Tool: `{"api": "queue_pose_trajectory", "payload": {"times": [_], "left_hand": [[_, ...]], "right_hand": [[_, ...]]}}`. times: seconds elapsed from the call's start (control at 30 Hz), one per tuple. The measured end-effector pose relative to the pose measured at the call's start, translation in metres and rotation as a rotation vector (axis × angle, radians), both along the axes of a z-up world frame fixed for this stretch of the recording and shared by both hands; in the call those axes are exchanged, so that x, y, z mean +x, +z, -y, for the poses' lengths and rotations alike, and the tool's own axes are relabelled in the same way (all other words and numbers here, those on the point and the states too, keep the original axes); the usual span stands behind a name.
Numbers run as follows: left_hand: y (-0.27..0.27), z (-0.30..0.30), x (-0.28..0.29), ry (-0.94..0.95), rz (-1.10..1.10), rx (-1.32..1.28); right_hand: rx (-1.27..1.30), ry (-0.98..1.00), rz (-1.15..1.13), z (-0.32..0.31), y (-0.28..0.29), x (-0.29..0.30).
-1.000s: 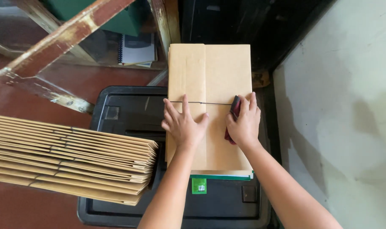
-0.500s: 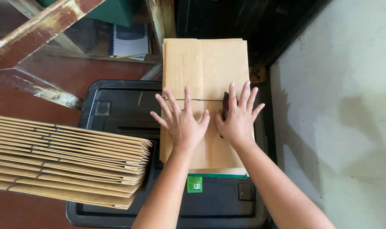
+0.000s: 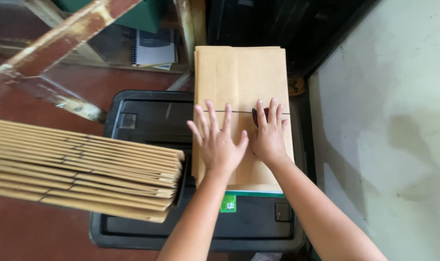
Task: Wiping dust off manila envelopes with a cleaning cloth.
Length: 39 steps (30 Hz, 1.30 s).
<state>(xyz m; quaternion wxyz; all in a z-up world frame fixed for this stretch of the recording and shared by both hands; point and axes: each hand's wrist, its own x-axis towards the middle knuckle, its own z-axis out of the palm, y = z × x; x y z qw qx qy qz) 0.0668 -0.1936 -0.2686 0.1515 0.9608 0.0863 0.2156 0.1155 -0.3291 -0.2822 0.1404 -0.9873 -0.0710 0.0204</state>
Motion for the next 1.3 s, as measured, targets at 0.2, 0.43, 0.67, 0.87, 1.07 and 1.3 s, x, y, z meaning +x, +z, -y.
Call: {"api": "queue_pose_trajectory", "payload": {"times": [0.2,0.43,0.67,0.87,1.07,1.3], "left_hand": [[0.073,-0.008,-0.044,-0.123,0.054,-0.106],[0.153,-0.086,-0.090,-0.154,0.176,0.000],[0.191,-0.176,-0.140,-0.195,0.174,0.098],[0.223,-0.240,-0.158,-0.253,0.148,0.125],[0.244,-0.270,-0.158,-0.283,0.086,0.106],[0.255,-0.274,-0.153,-0.284,0.055,0.080]], "right_hand": [[0.030,0.024,-0.078,-0.026,0.086,-0.042],[0.046,0.022,0.029,-0.079,0.156,-0.110],[0.016,0.027,0.035,-0.157,0.217,-0.165],[-0.020,-0.009,0.064,-0.212,0.251,-0.191],[-0.076,0.006,0.101,-0.239,0.277,-0.201],[-0.050,0.090,0.135,-0.258,0.287,-0.201]]}}
